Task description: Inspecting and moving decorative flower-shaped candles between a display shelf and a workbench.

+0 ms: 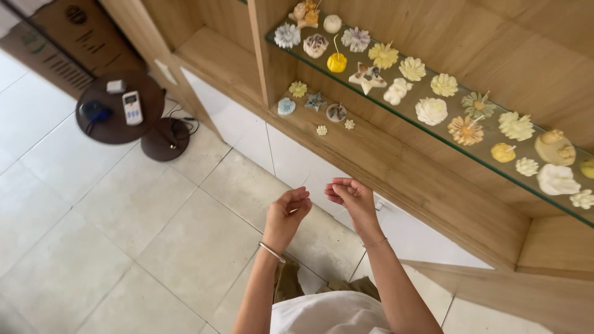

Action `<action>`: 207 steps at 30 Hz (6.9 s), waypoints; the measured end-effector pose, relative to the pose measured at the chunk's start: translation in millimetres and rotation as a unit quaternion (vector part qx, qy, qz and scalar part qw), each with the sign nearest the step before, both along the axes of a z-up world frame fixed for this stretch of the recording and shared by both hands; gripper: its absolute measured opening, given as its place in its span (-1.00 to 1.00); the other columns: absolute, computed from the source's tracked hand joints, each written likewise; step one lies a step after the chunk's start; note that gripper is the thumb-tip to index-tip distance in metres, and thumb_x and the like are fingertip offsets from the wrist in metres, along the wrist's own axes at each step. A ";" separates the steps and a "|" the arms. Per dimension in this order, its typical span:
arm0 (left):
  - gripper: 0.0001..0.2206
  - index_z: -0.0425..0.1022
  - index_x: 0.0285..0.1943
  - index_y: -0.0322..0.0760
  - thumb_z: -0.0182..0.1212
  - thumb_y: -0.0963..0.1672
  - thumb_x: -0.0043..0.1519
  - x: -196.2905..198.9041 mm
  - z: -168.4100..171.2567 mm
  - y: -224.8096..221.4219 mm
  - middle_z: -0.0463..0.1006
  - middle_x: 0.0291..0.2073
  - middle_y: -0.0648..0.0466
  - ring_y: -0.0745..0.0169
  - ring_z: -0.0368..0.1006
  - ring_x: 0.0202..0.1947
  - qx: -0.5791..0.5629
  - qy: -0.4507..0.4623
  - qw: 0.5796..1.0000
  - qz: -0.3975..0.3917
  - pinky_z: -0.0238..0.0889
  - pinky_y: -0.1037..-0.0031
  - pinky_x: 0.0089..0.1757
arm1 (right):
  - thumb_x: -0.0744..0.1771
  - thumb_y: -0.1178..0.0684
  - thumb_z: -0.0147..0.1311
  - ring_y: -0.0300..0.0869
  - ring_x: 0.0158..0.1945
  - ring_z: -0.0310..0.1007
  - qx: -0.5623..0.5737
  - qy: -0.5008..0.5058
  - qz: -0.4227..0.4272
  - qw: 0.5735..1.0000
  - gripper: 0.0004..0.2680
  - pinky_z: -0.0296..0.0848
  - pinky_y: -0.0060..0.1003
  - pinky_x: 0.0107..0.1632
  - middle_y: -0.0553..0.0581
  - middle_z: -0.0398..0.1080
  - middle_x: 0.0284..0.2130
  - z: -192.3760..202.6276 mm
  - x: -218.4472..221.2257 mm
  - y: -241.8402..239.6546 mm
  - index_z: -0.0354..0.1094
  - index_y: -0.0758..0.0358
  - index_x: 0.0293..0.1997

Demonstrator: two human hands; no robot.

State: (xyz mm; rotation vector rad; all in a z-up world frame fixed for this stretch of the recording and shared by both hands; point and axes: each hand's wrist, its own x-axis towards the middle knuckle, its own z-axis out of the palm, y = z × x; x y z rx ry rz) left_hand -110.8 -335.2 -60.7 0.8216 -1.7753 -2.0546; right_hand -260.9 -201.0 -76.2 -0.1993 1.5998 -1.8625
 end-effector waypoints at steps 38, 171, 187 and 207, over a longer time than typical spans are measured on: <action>-0.50 0.29 0.32 -0.25 0.25 -0.01 0.25 -145.5 -63.3 -206.6 0.55 0.05 -0.15 0.07 0.60 -0.05 -0.137 -0.176 0.886 -0.406 0.45 0.34 -0.02 | 0.23 -0.26 0.31 0.15 0.04 0.43 0.499 0.244 -0.161 0.816 -0.57 0.46 0.04 0.02 0.23 0.30 0.01 -169.0 -129.4 -167.4 0.32 0.10 0.09; -0.65 0.56 -0.02 -0.21 0.52 -0.10 0.04 -158.3 56.9 1710.0 0.53 -0.05 0.10 0.27 0.57 -0.09 -0.059 0.256 0.423 -0.867 0.53 0.42 -0.17 | 0.41 0.10 -0.06 0.03 0.11 0.50 -0.291 0.145 -0.857 0.399 -0.72 0.52 -0.16 0.17 0.35 0.44 0.01 54.1 141.6 1559.8 0.22 0.48 0.21; -0.64 0.58 0.05 -0.18 0.50 -0.10 0.08 -118.3 50.9 2058.9 0.55 -0.07 0.08 0.24 0.58 -0.12 -0.081 0.279 0.429 -0.855 0.49 0.43 -0.20 | 0.42 0.14 -0.07 0.05 0.10 0.51 -0.290 0.161 -0.848 0.412 -0.78 0.52 -0.14 0.20 0.39 0.42 0.00 34.2 183.7 1924.2 0.21 0.48 0.16; -0.64 0.58 0.06 -0.17 0.48 -0.07 0.09 -98.7 37.7 2517.4 0.53 -0.01 0.10 0.22 0.57 -0.08 -0.046 0.262 0.384 -0.884 0.51 0.40 -0.18 | 0.44 0.08 -0.09 0.00 0.11 0.49 -0.294 0.166 -0.870 0.360 -0.73 0.51 -0.18 0.18 0.39 0.44 0.03 9.5 203.5 2362.5 0.25 0.53 0.19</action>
